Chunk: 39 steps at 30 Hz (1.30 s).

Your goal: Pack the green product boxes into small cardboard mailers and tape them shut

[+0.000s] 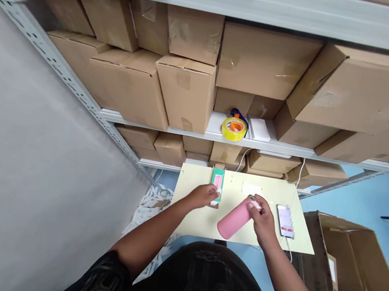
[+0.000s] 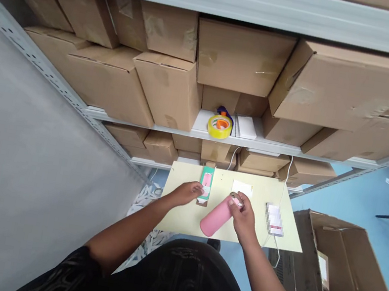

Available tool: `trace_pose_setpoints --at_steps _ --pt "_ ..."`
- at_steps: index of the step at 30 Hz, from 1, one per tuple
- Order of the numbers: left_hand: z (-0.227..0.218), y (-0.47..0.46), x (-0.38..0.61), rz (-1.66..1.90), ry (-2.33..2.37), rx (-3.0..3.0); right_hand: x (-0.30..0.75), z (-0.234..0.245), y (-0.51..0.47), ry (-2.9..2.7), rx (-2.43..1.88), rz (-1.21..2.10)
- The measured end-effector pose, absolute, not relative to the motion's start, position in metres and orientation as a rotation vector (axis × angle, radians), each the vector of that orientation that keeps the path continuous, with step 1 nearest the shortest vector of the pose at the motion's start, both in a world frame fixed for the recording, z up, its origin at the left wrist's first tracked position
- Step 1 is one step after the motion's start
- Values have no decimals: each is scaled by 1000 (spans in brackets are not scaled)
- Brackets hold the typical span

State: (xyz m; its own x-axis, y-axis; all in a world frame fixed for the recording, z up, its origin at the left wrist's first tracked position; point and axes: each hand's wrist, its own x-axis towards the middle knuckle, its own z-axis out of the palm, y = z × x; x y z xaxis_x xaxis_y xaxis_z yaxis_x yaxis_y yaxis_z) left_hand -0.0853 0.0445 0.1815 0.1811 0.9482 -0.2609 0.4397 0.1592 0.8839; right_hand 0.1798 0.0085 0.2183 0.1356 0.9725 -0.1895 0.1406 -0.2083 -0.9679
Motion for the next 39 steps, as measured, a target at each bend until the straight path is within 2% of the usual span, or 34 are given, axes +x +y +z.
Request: trace_pose_setpoints --at_steps 2,7,14,20,27,31,34,39 --pt "165 77 -85 527 1680 1382 201 210 17 -1031 -1562 1160" --pt "128 154 -75 322 1928 1324 249 193 37 -929 -1595 1164" --pt "88 246 -58 91 2162 1218 308 169 55 -857 -1649 1213" --pt "66 278 -55 28 2177 1132 333 160 74 -827 -1683 1223" --pt "89 255 -48 258 2183 1201 316 164 105 -786 -1656 1304" --pt "118 205 -42 461 2187 1251 289 173 121 -778 -1600 1383" --pt "134 162 -37 756 2101 1234 263 189 129 -810 -1527 1404" --pt "133 106 -33 894 1895 951 216 216 129 -867 -1386 1361"
